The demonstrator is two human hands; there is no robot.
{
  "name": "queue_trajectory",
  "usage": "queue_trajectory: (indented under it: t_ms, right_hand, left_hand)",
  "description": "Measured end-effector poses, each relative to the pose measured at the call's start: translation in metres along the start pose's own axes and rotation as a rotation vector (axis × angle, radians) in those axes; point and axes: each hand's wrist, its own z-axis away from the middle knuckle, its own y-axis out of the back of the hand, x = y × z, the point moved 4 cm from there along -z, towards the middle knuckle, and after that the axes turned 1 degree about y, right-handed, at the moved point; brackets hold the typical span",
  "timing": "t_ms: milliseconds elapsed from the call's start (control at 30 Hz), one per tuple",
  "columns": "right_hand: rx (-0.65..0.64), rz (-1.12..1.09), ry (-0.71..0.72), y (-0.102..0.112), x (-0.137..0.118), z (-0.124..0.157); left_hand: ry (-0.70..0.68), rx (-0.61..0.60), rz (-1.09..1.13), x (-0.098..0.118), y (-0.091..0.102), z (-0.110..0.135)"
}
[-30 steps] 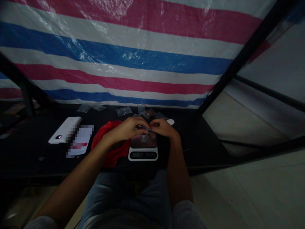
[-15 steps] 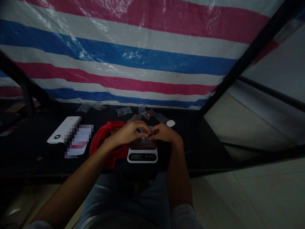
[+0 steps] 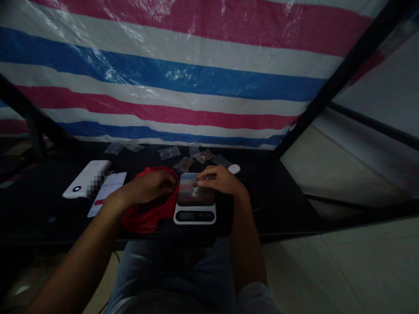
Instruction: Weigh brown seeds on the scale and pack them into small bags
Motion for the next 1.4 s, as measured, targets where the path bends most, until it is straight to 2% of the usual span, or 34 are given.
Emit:
queue_trajectory:
  t_ms: [67, 167, 433, 633, 800, 967, 1067, 1200, 1400]
  right_hand:
    - [-0.025, -0.005, -0.02, -0.004, 0.001, -0.002]
    - [0.018, -0.01, -0.051, -0.005, 0.003, -0.004]
    - [0.142, -0.029, -0.06, -0.004, 0.0, -0.009]
    - [0.335, -0.002, -0.066, 0.0, 0.004, -0.012]
    - [0.388, 0.015, -0.073, 0.001, 0.007, -0.015]
    - [0.417, 0.026, -0.075, 0.001, 0.008, -0.016]
    - [0.412, 0.037, -0.077, 0.0, 0.012, -0.018]
    - [0.412, 0.066, -0.072, -0.002, 0.019, -0.019]
    - [0.408, 0.075, -0.064, 0.0, 0.025, -0.02]
  left_hand:
    - [0.103, -0.063, -0.078, -0.012, -0.006, 0.008]
    - [0.152, -0.049, -0.119, -0.016, -0.013, 0.013]
    - [0.057, 0.011, -0.072, -0.015, -0.016, 0.012]
    - [-0.016, 0.031, -0.069, -0.017, -0.013, 0.013]
    - [-0.066, 0.097, -0.06, -0.02, -0.005, 0.014]
    - [-0.154, 0.164, 0.043, 0.0, 0.014, 0.013]
    - [-0.239, 0.206, 0.211, 0.017, 0.019, 0.002]
    - [-0.313, 0.225, 0.465, 0.031, 0.011, -0.021]
    - [-0.301, 0.161, 0.395, 0.042, -0.009, -0.038]
